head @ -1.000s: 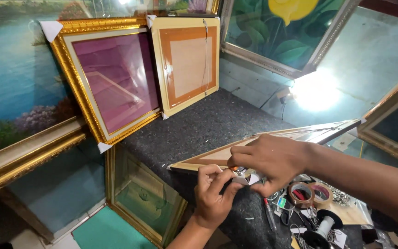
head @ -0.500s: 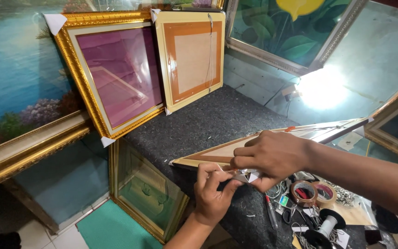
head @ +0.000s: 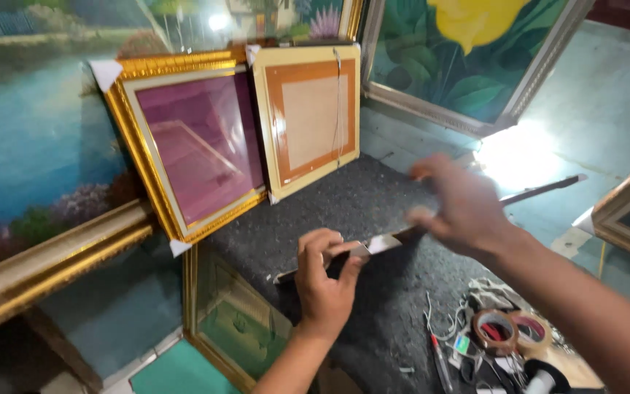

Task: Cleaning the glass of framed photographs and applying finishing tape to the frames on a workshop bench.

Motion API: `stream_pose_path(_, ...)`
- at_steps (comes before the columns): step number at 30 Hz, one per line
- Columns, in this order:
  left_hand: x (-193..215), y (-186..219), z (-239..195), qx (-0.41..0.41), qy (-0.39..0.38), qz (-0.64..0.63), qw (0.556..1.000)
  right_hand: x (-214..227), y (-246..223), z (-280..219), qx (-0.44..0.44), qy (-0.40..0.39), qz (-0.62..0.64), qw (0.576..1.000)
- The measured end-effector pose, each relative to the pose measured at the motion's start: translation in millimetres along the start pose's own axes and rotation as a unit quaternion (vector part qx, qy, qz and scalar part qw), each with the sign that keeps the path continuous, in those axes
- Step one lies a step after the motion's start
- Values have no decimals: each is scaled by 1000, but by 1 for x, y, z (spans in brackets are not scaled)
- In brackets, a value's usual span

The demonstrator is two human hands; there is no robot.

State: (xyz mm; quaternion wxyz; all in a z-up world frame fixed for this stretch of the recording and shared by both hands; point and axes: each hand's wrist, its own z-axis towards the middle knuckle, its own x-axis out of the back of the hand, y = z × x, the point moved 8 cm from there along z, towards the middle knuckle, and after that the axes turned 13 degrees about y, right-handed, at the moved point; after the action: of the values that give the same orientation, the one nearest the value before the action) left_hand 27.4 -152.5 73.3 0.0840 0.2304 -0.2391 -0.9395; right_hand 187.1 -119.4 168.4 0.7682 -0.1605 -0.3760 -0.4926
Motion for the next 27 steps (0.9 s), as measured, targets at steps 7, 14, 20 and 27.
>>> stream_pose_path(7, -15, -74, 71, 118, -18, 105, 987, -11, 132, -81, -431, 208, 88, 873)
stream_pose_path(14, -12, -167, 90, 247, -84, 195, 946, -184, 214, -290, -663, -56, 7, 747)
stream_pose_path(20, 13, -229, 97, 132, 18, 96, 986, -202, 173, -362, -542, -300, -94, 779)
stream_pose_path(27, 16, -211, 107, 145, 14, 111, 983, -152, 123, -274, -492, -315, -148, 798)
